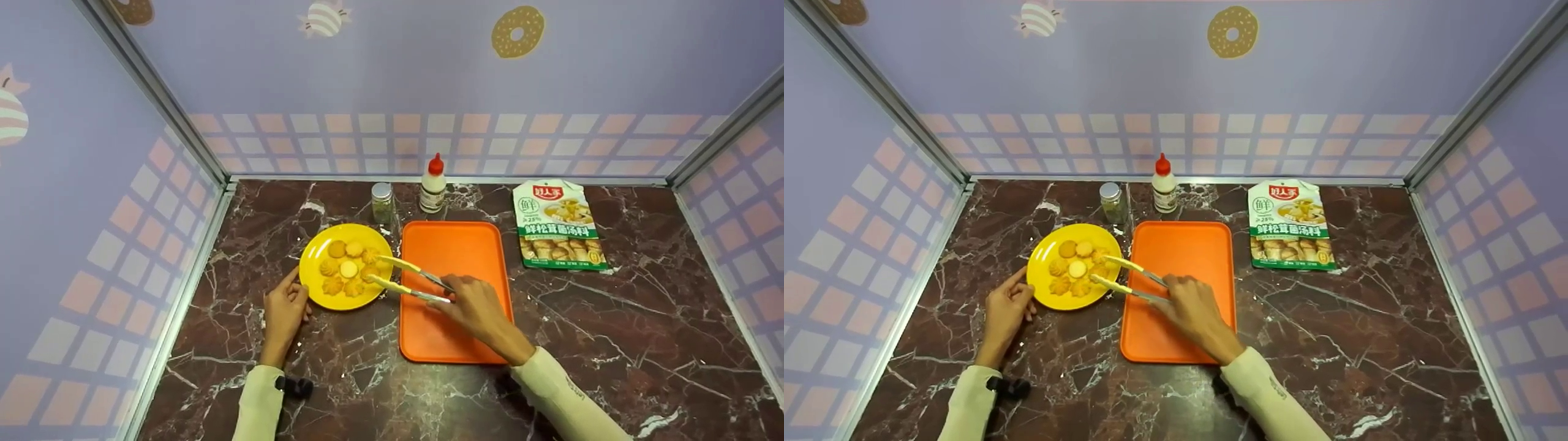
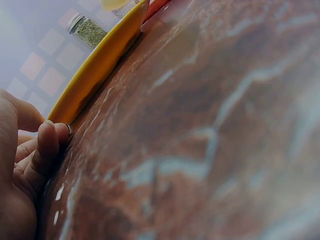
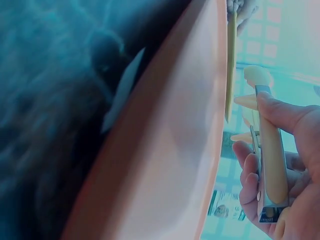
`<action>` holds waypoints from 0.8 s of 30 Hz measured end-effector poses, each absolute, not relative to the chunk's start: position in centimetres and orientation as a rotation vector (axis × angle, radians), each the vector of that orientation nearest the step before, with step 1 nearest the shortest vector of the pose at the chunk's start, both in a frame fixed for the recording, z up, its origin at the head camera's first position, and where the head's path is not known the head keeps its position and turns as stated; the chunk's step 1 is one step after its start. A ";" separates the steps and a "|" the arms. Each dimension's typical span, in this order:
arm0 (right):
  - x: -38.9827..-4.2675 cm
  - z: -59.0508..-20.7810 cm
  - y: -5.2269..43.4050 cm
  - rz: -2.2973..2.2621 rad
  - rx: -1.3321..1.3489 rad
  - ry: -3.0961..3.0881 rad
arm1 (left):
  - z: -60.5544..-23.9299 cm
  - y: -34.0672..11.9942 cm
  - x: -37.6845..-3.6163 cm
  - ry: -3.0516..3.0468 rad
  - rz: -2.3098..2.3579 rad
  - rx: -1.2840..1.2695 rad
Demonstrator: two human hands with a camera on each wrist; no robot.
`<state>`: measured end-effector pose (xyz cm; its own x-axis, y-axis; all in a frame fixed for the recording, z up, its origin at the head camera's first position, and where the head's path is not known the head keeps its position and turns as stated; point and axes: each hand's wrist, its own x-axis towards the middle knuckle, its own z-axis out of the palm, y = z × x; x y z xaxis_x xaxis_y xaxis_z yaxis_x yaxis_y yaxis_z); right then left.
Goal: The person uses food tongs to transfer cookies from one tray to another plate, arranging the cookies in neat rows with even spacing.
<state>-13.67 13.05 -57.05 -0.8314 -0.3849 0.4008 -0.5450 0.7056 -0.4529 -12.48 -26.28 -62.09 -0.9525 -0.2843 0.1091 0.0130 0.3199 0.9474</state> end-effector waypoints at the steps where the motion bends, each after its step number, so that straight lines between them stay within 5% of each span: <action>1: -13.7 -57.1 13.2 0.831 0.730 -2.632 | -62.1 -26.3 -12.5 -2.336 -1.668 0.248; 9: -13.8 -57.1 15.0 0.836 0.672 -2.604 | -59.9 -25.2 -12.0 -2.334 -1.696 0.263; 24: -13.2 -57.9 20.0 0.845 0.513 -2.581 | -61.9 -26.2 -12.6 -2.321 -1.688 0.214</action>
